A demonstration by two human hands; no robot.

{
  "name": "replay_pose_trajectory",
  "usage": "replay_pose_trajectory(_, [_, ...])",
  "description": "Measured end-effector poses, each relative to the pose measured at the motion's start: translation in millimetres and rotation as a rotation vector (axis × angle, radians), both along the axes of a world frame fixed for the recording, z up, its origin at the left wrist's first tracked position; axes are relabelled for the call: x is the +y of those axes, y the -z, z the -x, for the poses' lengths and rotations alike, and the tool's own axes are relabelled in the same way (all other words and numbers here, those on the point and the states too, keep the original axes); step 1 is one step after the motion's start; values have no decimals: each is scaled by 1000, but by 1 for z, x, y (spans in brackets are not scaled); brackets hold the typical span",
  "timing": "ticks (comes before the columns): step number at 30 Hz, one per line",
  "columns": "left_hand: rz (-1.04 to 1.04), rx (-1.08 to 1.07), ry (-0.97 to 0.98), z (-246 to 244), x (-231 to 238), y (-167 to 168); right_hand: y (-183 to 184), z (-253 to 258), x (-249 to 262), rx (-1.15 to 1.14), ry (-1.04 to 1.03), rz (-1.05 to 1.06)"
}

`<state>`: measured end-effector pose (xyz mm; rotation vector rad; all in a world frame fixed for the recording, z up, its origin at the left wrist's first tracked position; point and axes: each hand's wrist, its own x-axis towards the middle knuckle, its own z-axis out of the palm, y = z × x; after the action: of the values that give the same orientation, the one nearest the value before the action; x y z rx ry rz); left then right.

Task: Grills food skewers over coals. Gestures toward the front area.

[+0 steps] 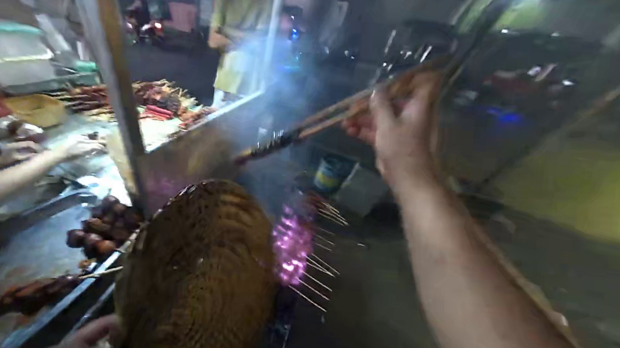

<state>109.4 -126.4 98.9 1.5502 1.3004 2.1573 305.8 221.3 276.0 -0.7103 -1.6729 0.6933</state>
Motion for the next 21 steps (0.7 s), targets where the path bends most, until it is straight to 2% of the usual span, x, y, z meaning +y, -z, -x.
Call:
replay_pose_trajectory(3, [-39, 159, -89, 0, 27, 10, 106, -61, -8, -229, 192, 7])
replay_pose_trajectory(5, [-58, 101, -42, -15, 42, 16, 182, -87, -9, -324, 275, 54])
replay_pose_trajectory(7, [27, 47, 27, -40, 49, 13, 233, -105, -11, -360, 322, 130])
replay_pose_trajectory(9, [64, -8, 61, -54, 58, 7, 244, -120, -14, -314, 362, 195])
replay_pose_trajectory(12, [-59, 230, -139, -46, 82, 18, 234, -131, -18, -194, 407, 170])
replay_pose_trajectory(14, [-89, 293, -206, -51, 92, 24, 238, -132, -14, -230, 414, 232])
replay_pose_trajectory(16, [23, 133, -57, -72, 91, 16, 243, -132, -10, -314, 401, 301])
replay_pose_trajectory(18, [118, -29, 92, -81, 87, 7, 243, -131, -10, -261, 421, 240])
replay_pose_trajectory(19, [128, -32, 82, -80, 87, 8, 243, -132, -12, -217, 434, 179])
replay_pose_trajectory(21, [46, 162, -91, -64, 96, 22, 247, -137, -13, -182, 448, 136])
